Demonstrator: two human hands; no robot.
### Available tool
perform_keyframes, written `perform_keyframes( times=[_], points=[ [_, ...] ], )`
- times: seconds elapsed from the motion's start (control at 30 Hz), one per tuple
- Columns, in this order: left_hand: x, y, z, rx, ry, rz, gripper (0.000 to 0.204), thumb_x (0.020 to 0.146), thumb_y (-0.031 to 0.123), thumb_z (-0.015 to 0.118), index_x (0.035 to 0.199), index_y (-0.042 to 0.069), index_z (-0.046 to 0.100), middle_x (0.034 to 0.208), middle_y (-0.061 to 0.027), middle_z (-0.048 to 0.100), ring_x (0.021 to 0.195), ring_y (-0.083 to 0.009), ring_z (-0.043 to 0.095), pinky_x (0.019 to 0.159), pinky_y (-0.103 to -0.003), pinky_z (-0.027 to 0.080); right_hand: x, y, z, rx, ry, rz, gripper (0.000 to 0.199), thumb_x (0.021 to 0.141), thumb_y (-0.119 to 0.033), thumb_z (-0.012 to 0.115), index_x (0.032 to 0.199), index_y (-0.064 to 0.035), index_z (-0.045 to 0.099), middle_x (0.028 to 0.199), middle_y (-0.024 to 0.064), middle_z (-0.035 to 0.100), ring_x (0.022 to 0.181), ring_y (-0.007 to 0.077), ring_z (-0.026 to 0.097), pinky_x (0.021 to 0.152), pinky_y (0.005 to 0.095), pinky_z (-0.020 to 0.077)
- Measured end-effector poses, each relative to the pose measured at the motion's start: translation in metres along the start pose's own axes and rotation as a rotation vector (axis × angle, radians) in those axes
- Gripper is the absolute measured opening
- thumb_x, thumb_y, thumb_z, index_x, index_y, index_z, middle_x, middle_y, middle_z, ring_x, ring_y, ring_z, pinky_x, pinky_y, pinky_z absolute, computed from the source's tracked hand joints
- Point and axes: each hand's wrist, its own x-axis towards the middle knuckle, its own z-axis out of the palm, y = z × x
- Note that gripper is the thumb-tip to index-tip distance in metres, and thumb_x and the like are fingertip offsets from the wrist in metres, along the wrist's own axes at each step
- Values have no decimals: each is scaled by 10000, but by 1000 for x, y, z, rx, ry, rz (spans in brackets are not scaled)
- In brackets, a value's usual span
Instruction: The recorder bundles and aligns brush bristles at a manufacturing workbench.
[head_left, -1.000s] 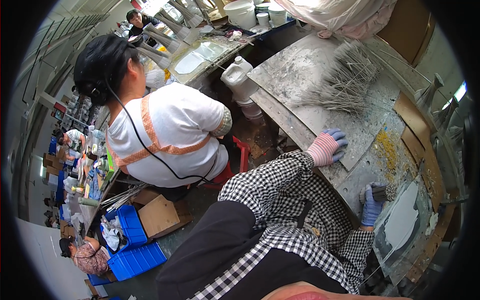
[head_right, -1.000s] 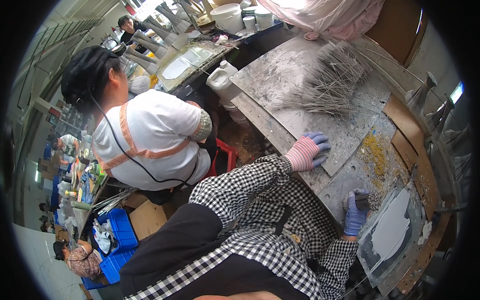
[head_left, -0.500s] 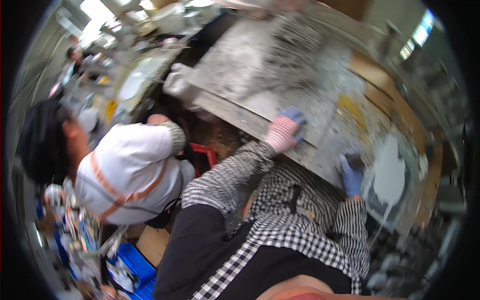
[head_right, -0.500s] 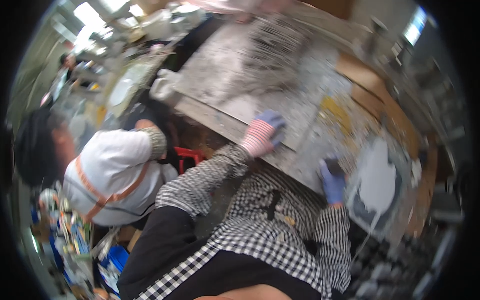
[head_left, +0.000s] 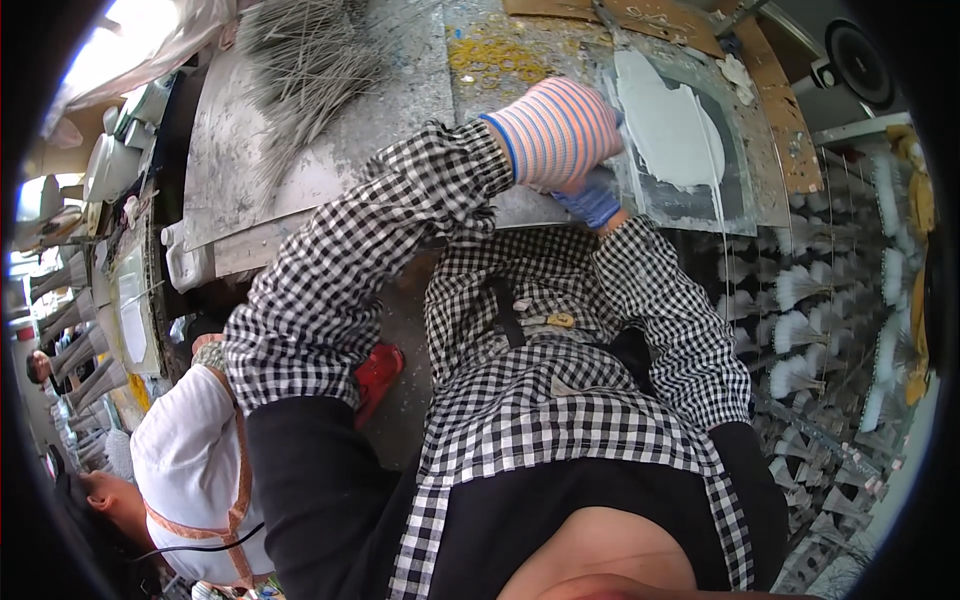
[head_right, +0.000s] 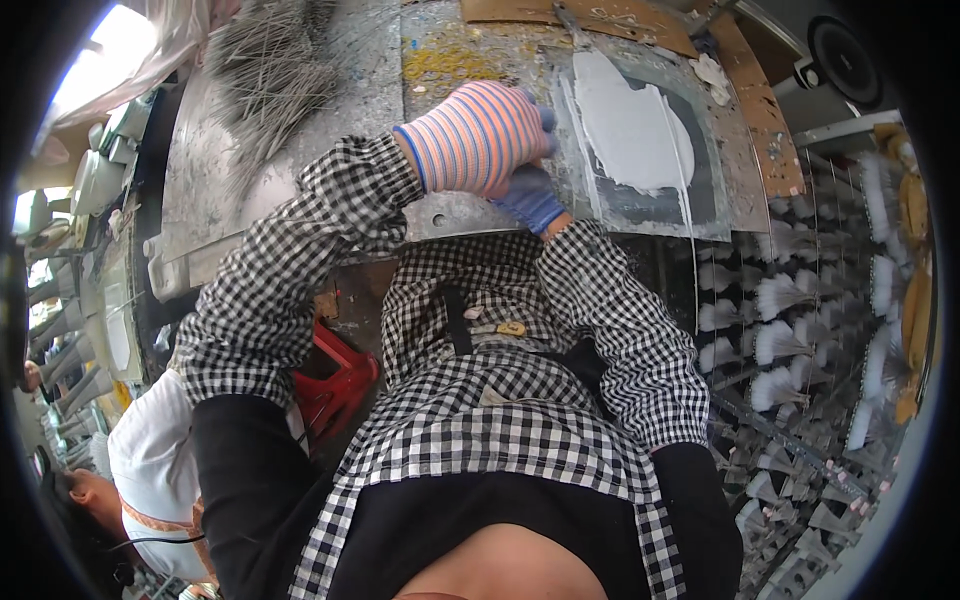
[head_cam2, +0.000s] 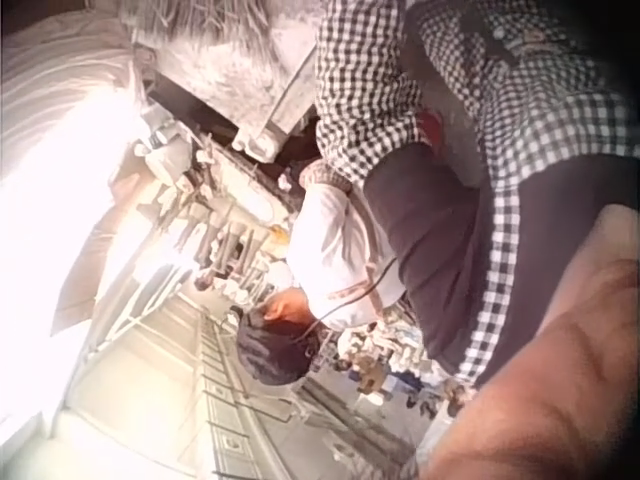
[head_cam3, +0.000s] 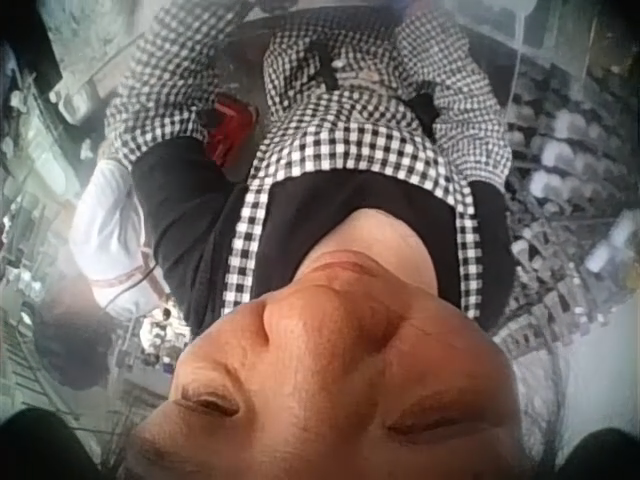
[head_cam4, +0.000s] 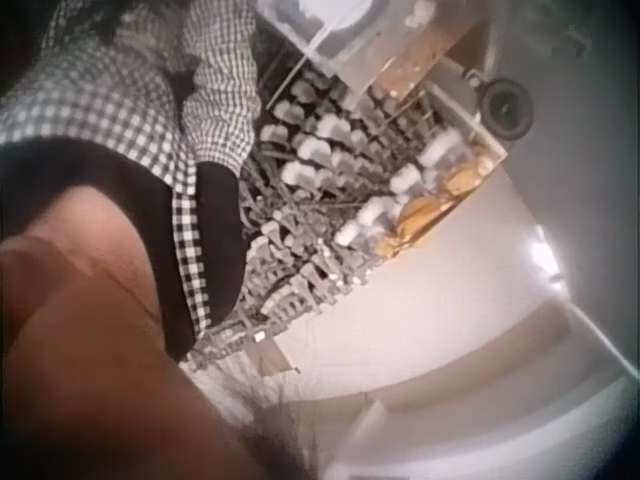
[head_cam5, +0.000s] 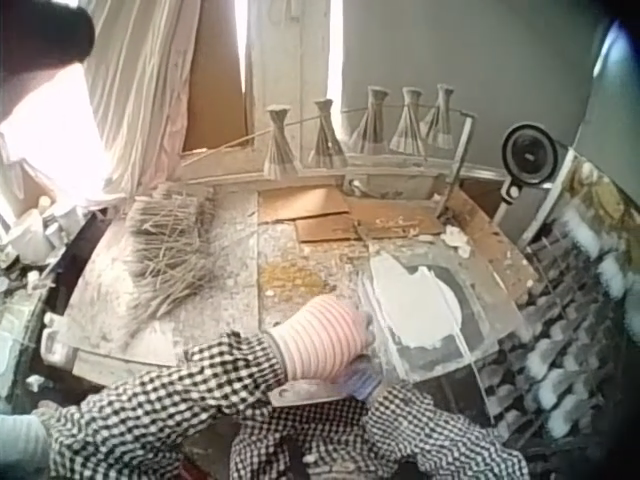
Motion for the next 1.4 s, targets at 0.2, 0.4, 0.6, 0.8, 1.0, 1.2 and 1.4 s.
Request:
perform_keyframes(
  times=[0.2,0.4,0.6,0.8,1.0,1.2,1.4],
  points=[
    [-4,-13,3,56,498,201,362,810,296,748,1136,148,692,1075,-67,690,996,-290,681,860,-431,573,-15,-6,-5,686,208,-77,678,1026,-418,504,1559,-121,209,1579,151,300,1424,289,342,1205,410,260],
    [10,-1,17,-61,259,36,290,826,296,729,1062,128,714,971,-86,682,928,-306,687,820,-425,573,2,-4,-10,-82,117,173,778,968,-491,586,1560,-119,245,1594,152,283,1451,297,311,1214,429,257],
    [0,-1,-11,-153,553,109,252,807,288,725,982,110,688,909,-90,656,902,-317,661,766,-441,540,-7,-5,-1,1010,563,-376,564,930,-396,665,1354,-71,484,1380,111,514,1243,223,506,1070,373,429],
    [4,8,12,-162,457,103,192,813,248,727,951,118,695,925,-55,672,895,-280,671,756,-396,549,29,17,35,342,499,-407,512,972,-367,612,1367,-78,463,1380,109,501,1293,223,468,1141,360,353],
    [61,25,-27,-207,489,271,211,805,233,743,983,125,706,949,-51,693,892,-273,685,768,-395,562,-60,37,-29,-22,833,-484,578,940,-364,664,1416,-98,472,1390,110,535,1270,246,515,1069,367,448],
    [115,32,-107,-154,233,416,322,848,281,697,1045,30,738,959,-174,727,837,-321,695,739,-437,565,-88,76,-113,-187,343,187,581,1000,-324,583,1503,-125,371,1500,97,429,1333,236,471,1068,333,464],
    [150,41,-123,-30,219,483,322,795,209,677,1043,12,732,863,-206,720,843,-374,702,736,-461,567,-95,155,-108,-209,467,132,610,1002,-358,569,1540,-190,336,1549,67,370,1373,231,441,1091,321,452]
  ],
)
